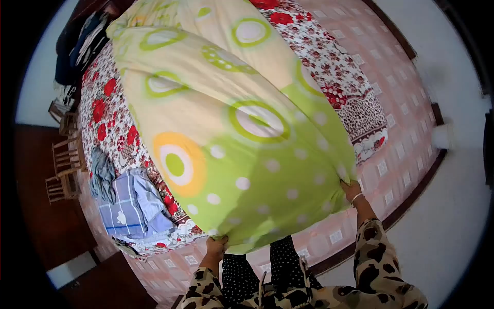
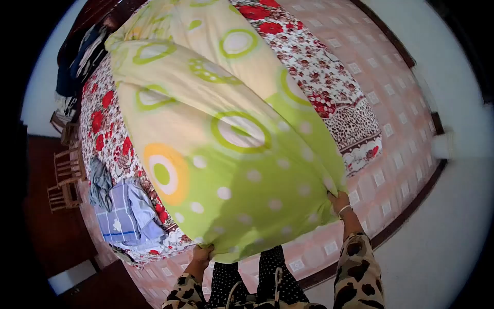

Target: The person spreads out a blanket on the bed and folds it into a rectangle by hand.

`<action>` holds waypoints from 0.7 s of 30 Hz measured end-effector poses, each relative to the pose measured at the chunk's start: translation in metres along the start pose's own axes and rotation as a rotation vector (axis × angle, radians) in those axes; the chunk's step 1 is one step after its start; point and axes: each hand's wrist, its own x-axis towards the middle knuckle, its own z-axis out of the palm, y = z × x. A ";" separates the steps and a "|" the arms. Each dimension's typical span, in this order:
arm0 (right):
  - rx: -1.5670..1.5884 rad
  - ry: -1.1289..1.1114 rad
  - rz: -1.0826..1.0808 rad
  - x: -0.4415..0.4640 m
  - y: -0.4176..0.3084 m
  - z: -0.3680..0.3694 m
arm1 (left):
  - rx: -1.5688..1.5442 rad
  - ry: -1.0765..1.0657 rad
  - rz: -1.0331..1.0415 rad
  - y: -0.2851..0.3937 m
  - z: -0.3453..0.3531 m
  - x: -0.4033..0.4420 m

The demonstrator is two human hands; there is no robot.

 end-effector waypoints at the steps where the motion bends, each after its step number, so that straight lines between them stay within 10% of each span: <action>1: -0.025 -0.080 0.039 0.003 -0.004 0.000 | 0.057 0.038 -0.003 0.002 -0.004 -0.001; 9: 0.193 -0.102 -0.002 -0.030 -0.043 -0.035 | 0.038 0.078 0.075 -0.011 -0.015 0.000; 11: 0.287 -0.093 0.007 -0.026 -0.035 -0.026 | 0.619 0.250 0.079 -0.010 -0.018 0.010; 13: -0.527 -0.220 0.210 -0.016 -0.037 -0.024 | 0.724 0.297 0.110 -0.015 -0.019 0.018; 21: -0.299 -0.096 -0.046 0.025 -0.122 0.037 | 0.608 0.245 0.298 0.033 -0.017 0.014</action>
